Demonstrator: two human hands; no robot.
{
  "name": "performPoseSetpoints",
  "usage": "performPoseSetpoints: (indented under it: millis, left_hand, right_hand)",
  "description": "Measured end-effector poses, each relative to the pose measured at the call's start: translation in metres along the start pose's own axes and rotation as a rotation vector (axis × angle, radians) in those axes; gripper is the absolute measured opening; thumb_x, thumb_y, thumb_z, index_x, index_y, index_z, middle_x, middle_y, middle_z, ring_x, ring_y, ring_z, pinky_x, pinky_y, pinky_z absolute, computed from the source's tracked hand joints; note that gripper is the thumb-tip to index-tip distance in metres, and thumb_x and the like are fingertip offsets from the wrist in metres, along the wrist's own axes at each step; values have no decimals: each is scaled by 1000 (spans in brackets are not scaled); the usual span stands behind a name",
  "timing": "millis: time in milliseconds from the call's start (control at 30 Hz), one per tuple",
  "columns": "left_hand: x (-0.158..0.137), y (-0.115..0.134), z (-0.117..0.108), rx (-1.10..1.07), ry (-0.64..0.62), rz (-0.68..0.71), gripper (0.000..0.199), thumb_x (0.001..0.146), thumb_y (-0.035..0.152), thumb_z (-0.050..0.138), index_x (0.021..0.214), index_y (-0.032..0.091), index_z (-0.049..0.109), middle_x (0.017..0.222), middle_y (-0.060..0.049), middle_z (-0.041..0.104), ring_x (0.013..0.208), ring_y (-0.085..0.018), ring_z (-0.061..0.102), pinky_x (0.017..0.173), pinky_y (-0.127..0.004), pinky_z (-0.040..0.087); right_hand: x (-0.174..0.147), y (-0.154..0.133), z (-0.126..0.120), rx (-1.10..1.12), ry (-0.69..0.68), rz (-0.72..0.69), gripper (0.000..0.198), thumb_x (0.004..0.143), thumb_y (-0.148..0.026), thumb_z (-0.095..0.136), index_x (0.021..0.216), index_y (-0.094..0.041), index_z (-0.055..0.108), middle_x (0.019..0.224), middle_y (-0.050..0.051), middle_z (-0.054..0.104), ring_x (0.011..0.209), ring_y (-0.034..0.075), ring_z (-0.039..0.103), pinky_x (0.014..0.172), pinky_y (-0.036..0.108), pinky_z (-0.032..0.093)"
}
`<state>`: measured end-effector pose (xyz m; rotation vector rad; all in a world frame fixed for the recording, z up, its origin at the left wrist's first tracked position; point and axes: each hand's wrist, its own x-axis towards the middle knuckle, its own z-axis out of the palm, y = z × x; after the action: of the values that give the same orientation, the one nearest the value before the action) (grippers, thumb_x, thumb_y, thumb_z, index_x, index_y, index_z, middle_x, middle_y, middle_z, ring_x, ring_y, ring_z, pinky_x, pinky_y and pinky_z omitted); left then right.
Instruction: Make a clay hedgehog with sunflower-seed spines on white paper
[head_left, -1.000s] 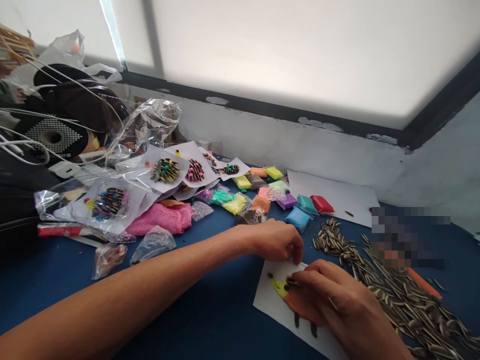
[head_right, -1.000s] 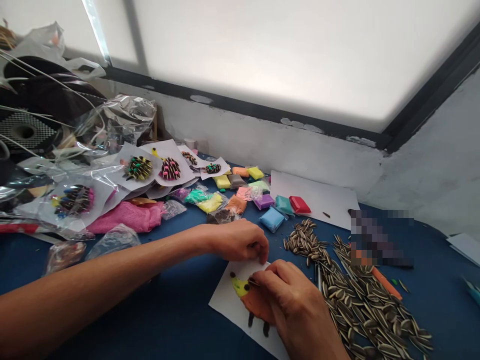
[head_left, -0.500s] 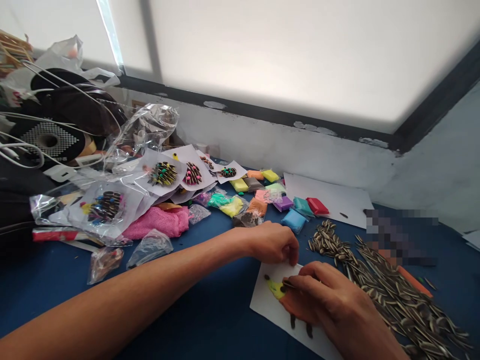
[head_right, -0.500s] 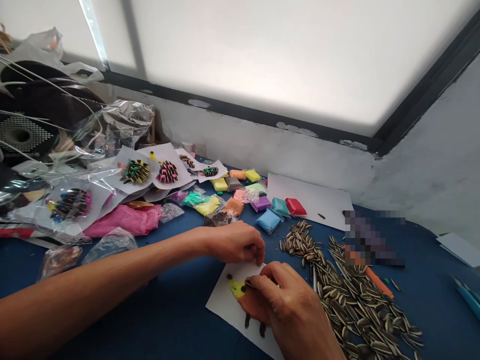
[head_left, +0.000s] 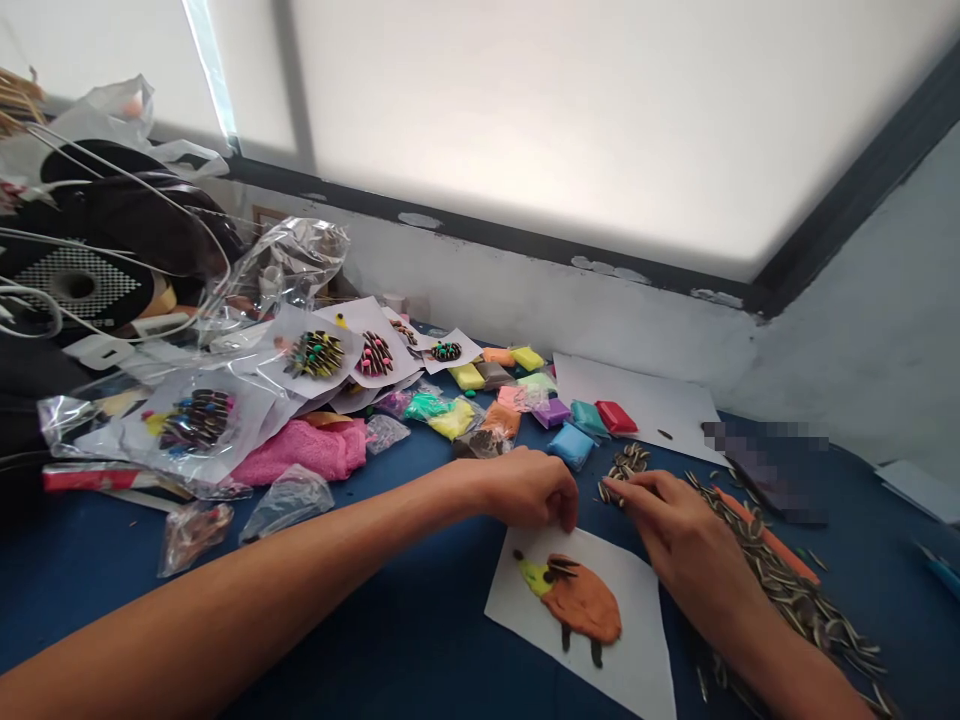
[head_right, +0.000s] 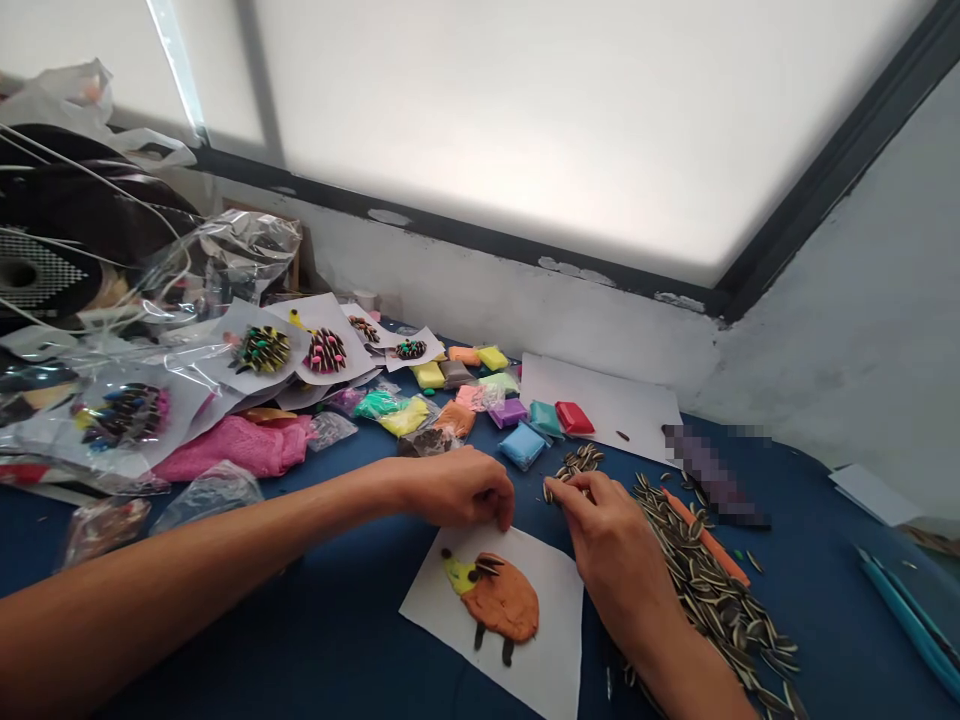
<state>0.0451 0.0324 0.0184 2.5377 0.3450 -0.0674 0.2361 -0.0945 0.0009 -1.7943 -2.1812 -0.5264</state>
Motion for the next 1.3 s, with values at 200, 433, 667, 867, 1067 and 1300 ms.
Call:
performPoseSetpoints:
  millis: [200,433,667,867,1067,1300]
  left_hand:
    - [-1,1,0,7,2,-12,30,79,5,52,93,21,73,96,1,72,83,-14,62,68,-22,40]
    - [1,-2,2,13,3,-9,28,78,8,54,93,21,73,92,1,71,81,-14,61,65,-22,39]
    - [0,-6,3,-14,10,12,29,78,8,53,93,22,73,94,1,72,82,-15,61,70,-23,40]
    - [-1,-7,3,-34,15,23,26,81,10,54,94,21,73,90,0,71,76,-13,59,72,-23,40]
    - [-3,-3,0,-55,13,27,25,82,8,53,93,21,72,94,1,71,86,-14,61,86,-28,38]
    - [-5,1,-4,-53,-7,6,24,84,8,54,93,20,72,96,0,71,92,-15,60,88,-29,38]
  right_hand:
    - [7,2,9,-46,-35,-52,28,92,-19,46,93,-19,74,90,10,68,76,21,60,68,35,51]
    - [9,-5,3,-37,-16,-23,30,95,-22,42,81,-19,68,89,8,67,80,21,59,73,35,48]
    - [4,-3,-18,36,73,130,27,97,-28,39,87,-19,62,75,5,70,66,18,67,57,28,51]
    - [-5,-17,-31,376,-1,281,25,91,-35,49,90,-21,70,90,7,75,80,21,73,65,29,58]
    - [-3,-38,-32,520,-88,220,18,88,-29,54,77,-25,68,72,0,71,61,15,68,53,21,53]
    - [-9,-39,-23,540,-140,95,24,90,-18,47,88,-25,69,83,3,71,73,15,70,61,22,56]
